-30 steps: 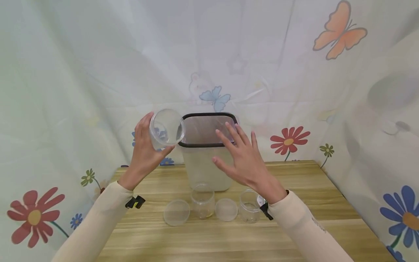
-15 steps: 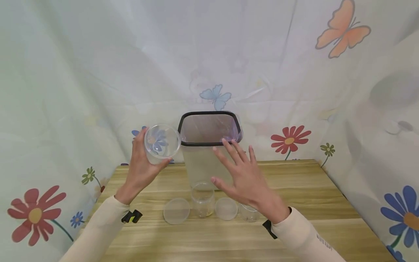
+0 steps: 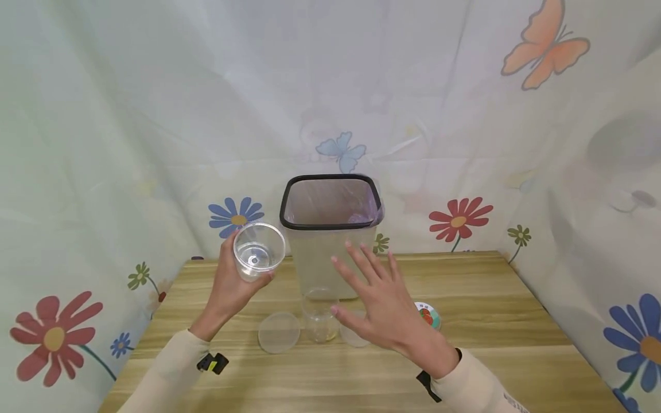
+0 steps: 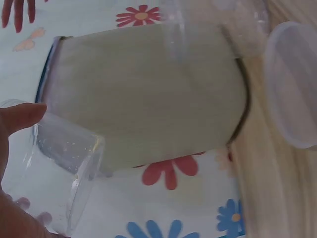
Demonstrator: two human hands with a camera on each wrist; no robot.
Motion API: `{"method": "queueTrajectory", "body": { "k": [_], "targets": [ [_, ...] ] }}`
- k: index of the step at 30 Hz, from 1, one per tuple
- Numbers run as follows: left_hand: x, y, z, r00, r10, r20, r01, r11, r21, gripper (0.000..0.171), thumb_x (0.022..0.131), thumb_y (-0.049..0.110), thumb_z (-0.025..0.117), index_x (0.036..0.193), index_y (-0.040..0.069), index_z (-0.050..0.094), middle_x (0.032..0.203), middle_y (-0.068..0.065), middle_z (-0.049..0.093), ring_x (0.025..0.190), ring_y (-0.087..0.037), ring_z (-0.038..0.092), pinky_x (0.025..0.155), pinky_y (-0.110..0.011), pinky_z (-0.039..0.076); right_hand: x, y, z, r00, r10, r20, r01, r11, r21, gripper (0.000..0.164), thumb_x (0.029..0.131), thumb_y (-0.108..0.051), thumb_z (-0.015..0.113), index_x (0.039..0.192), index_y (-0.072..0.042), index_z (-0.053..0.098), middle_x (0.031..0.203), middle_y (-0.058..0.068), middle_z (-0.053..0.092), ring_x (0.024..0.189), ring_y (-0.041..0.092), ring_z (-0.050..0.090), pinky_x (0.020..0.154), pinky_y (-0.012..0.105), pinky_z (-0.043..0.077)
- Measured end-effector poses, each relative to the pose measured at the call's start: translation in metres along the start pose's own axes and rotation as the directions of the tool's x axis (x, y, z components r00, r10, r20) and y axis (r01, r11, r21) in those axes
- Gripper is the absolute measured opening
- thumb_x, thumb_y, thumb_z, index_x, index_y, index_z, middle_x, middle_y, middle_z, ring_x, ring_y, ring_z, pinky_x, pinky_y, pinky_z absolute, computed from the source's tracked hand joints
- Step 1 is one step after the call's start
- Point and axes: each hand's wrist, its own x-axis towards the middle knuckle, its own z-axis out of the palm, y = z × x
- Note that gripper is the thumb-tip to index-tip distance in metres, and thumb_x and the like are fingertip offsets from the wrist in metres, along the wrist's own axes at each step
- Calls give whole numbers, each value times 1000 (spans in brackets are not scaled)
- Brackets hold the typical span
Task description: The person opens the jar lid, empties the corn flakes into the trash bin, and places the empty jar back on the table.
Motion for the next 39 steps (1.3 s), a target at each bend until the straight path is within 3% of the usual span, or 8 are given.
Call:
{"method": "queueTrajectory", "body": {
  "k": [7,18,23,32,39],
  "targets": [
    [-15,-28,20,988,-139,69,140,990,-10,112,59,26,92,149,11,27,141,-16,43,126,-35,47,105,-58,42,-8,-2,7,999,6,34,-8,999,33,78,88,-51,64,155,-33,27,166,-1,17,152,31,20,119,64,4],
    [-32,-65,44,958,-250,140,243,968,61,115,62,30,91,151,4,24,146,-22,39,132,-40,44,108,-58,40,-19,-6,17,999,6,46,-8,999,34,77,88,-52,63,155,-32,29,165,0,20,149,33,25,117,66,9],
    [-36,-77,50,933,-311,179,304,950,66,114,65,31,90,152,6,21,147,-22,38,133,-41,43,108,-59,40,-22,-10,19,999,6,50,-8,999,43,77,88,-51,64,154,-30,31,165,0,20,147,35,29,116,68,12],
    [-43,-93,58,896,-374,239,362,928,93,114,65,29,90,152,6,20,148,-23,36,137,-43,40,110,-60,36,-26,-12,20,999,16,50,-19,998,58,78,87,-50,65,154,-32,30,164,-1,22,148,33,29,116,67,12],
    [-44,-97,63,890,-378,256,368,926,88,114,65,28,90,152,4,20,148,-25,37,136,-44,41,111,-59,36,-28,-11,22,999,10,36,-12,999,48,80,86,-48,68,154,-32,31,164,-1,23,147,33,31,117,65,12]
  ]
}}
